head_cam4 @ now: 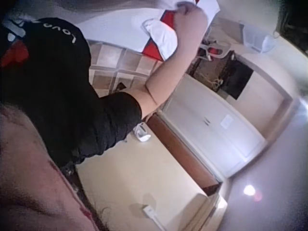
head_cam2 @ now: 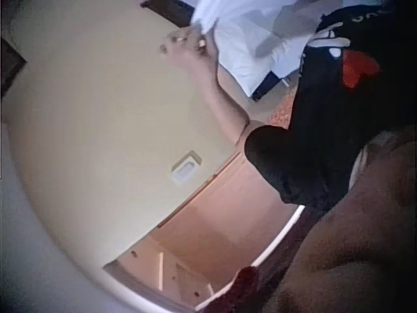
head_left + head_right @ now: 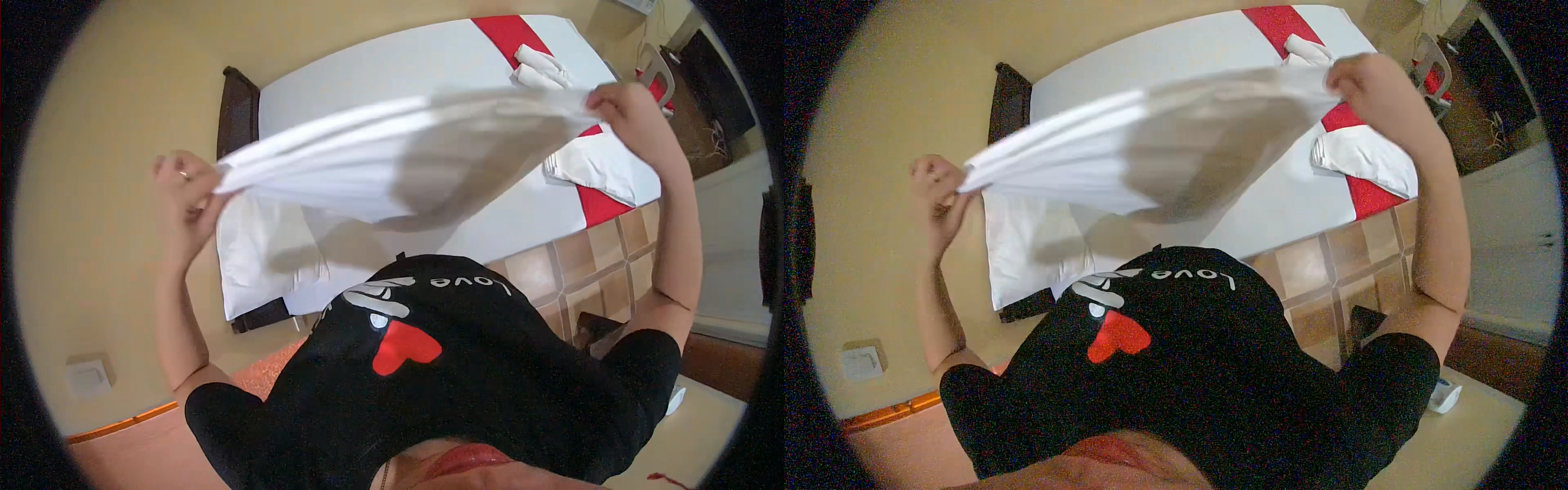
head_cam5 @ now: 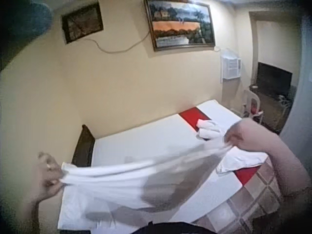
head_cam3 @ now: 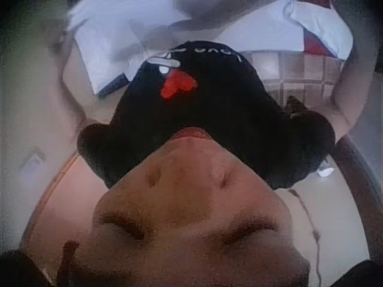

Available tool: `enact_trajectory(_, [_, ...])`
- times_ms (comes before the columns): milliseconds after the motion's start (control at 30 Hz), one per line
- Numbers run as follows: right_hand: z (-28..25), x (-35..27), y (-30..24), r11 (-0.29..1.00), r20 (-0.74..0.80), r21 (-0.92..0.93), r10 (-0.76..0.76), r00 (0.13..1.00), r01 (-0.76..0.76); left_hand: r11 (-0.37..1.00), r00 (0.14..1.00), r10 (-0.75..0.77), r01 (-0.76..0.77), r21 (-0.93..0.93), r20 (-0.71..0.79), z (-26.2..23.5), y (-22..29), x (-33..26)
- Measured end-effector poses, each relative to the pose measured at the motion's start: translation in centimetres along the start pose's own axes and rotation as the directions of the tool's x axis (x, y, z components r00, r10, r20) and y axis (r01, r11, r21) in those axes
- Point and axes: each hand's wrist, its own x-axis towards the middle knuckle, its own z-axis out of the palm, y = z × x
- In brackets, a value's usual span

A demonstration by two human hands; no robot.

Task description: The person folds towels into rolls by hand on a bed and then inserts pillows into white pillowcases before arranging them on the bed.

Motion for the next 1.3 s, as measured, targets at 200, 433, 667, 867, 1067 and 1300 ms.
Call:
enact_trajectory(200, [1.6,-0.9,-1.1,0.969,0.037,-0.028,-0.243,0.969,0.244,0.966,0.973,-0.226,0.217,-0.137,-0.055,0.4,-2.1,-2.7])
enact_trajectory(433, [9.7,-2.2,3.0,0.629,0.119,0.774,-0.025,0.993,-0.077,0.450,0.828,-0.515,0.480,-0.753,0.221,5.7,-1.9,-9.0])
enact_trajectory(667, [17.9,-3.0,2.3,0.232,0.034,0.970,0.144,0.989,-0.068,0.135,0.559,-0.690,0.723,-0.678,0.459,12.8,1.5,-13.8])
enact_trajectory(867, [24.5,0.4,4.9,-0.218,0.517,0.854,0.257,0.817,-0.472,0.015,0.230,-0.710,0.950,-0.313,0.666,14.1,0.0,-8.0])
enact_trajectory(1067, [31.1,0.3,4.2,-0.641,0.757,0.372,-0.209,0.620,-0.671,0.849,0.908,-0.258,0.376,-0.372,0.329,13.5,9.5,4.2])
enact_trajectory(1300, [32.2,2.4,3.7,-0.729,0.721,0.448,-0.047,0.691,-0.517,0.841,0.800,0.103,0.248,-0.481,0.591,21.9,17.7,9.4])
